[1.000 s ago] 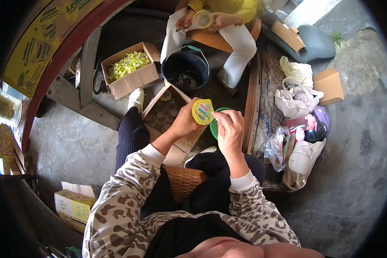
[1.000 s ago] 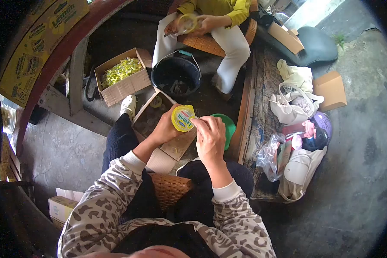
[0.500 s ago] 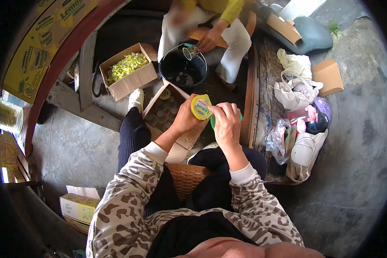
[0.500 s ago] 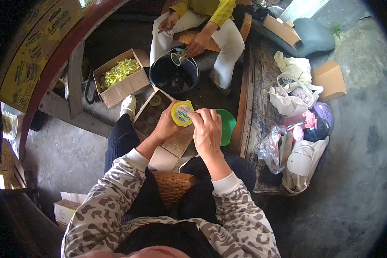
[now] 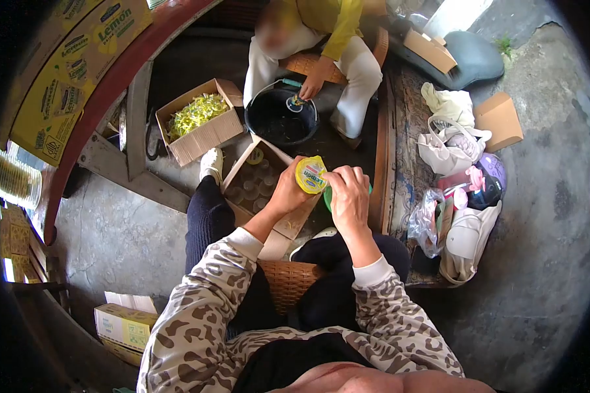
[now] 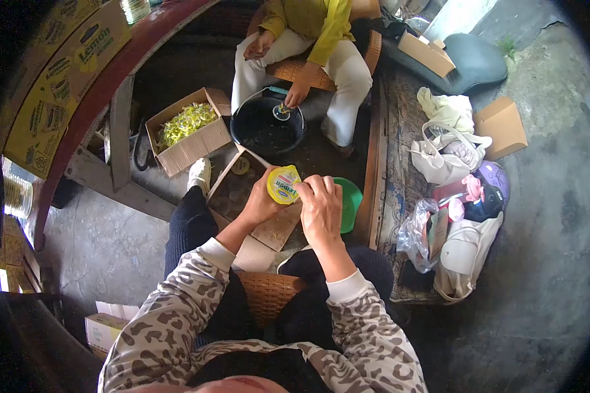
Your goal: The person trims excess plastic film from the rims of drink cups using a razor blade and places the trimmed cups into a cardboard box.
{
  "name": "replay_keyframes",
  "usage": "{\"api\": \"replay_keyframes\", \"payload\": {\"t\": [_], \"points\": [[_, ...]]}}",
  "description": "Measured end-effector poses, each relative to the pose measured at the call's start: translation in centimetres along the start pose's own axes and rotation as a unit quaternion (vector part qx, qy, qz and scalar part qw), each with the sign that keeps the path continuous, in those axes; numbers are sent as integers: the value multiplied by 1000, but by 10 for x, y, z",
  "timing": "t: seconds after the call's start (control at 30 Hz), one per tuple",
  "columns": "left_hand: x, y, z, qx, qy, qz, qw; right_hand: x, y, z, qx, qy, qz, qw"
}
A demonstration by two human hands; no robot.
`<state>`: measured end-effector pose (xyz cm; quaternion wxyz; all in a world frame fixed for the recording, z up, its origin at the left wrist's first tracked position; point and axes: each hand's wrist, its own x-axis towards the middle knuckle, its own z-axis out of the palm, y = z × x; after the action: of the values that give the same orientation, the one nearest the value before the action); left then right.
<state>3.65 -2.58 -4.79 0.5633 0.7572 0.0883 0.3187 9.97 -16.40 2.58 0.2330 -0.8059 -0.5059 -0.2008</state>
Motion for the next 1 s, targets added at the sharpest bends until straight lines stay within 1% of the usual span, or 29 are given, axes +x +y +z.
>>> {"api": "replay_keyframes", "payload": {"t": [0.1, 0.17, 0.4, 0.47, 0.5, 0.57, 0.67, 0.77, 0.8, 0.9, 1.0], "points": [[-1, 1, 0, 2, -9, -7, 1000, 0, 3, 0, -7, -9, -4, 1000], [0, 3, 0, 0, 14, -10, 1000, 2, 4, -4, -17, -17, 2, 1000], [1, 5, -4, 5, 9, -12, 1000, 3, 5, -8, -21, -10, 8, 1000], [1, 4, -5, 3, -14, -43, 999, 3, 6, -8, -20, -5, 9, 1000], [1, 4, -5, 4, -13, -42, 999, 4, 7, -9, -20, -1, 10, 1000], [2, 6, -5, 4, 6, -13, 1000, 3, 9, -11, -17, 1, 13, 1000], [4, 6, -8, -23, 1, -21, 1000, 4, 14, -18, -6, 6, 16, 1000], [5, 0, -11, -31, 14, -10, 999, 6, 14, -25, 22, 29, 49, 998], [5, 0, -11, -31, 17, -8, 999, 5, 14, -24, 22, 30, 46, 998], [4, 0, -8, -22, 31, -7, 999, 3, 9, -17, 104, 47, 104, 988], [1, 1, -1, -26, 53, -17, 998, 0, 1, -9, 126, 44, 110, 985]]}}
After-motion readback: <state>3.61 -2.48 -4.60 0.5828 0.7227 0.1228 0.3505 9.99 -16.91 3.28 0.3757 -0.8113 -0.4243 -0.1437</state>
